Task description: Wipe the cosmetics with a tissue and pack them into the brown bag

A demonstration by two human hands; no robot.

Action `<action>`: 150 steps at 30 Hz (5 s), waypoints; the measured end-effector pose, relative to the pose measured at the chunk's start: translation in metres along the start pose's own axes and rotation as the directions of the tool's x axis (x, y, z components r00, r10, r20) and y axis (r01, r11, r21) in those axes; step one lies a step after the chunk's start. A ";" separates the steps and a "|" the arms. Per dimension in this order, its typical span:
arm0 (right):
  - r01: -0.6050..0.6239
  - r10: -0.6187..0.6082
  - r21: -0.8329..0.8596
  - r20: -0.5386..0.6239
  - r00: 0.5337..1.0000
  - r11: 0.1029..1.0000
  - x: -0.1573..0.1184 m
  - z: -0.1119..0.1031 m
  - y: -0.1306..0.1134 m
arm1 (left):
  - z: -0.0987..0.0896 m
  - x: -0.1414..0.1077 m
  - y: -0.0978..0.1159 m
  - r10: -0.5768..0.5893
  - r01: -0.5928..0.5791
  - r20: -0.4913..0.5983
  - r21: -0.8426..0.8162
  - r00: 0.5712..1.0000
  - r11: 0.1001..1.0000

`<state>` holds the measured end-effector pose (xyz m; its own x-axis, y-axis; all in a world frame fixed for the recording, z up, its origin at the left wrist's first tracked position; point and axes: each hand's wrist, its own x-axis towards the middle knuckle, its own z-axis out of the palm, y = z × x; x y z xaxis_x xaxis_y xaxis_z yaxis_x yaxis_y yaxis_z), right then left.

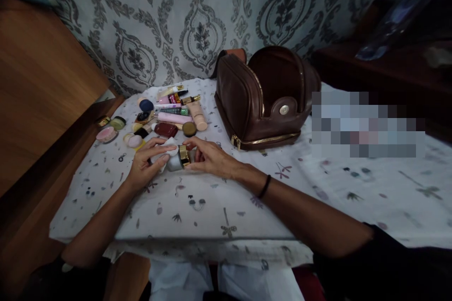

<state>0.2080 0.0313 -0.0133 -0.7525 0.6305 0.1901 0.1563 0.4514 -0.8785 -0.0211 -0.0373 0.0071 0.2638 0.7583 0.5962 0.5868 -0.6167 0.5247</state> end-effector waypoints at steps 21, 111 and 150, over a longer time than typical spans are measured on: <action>0.031 -0.027 0.288 -0.018 0.999 0.957 0.009 0.001 0.010 | 0.004 -0.022 0.023 0.394 -0.503 0.314 0.512 0.864 0.696; 0.109 -0.097 0.037 -0.239 0.966 0.993 0.009 0.007 0.014 | 0.008 0.001 0.021 -0.753 0.578 0.297 -0.805 0.588 0.134; 0.366 -0.446 -0.401 -0.126 0.886 0.840 -0.018 -0.006 -0.026 | 0.005 -0.013 0.010 -0.471 0.484 0.200 -0.018 0.859 0.875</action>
<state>0.2217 0.0121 0.0087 -0.6561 0.4366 0.6155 0.1123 0.8631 -0.4924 -0.0151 -0.0519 0.0020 0.1035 0.9842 0.1436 0.6270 -0.1766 0.7587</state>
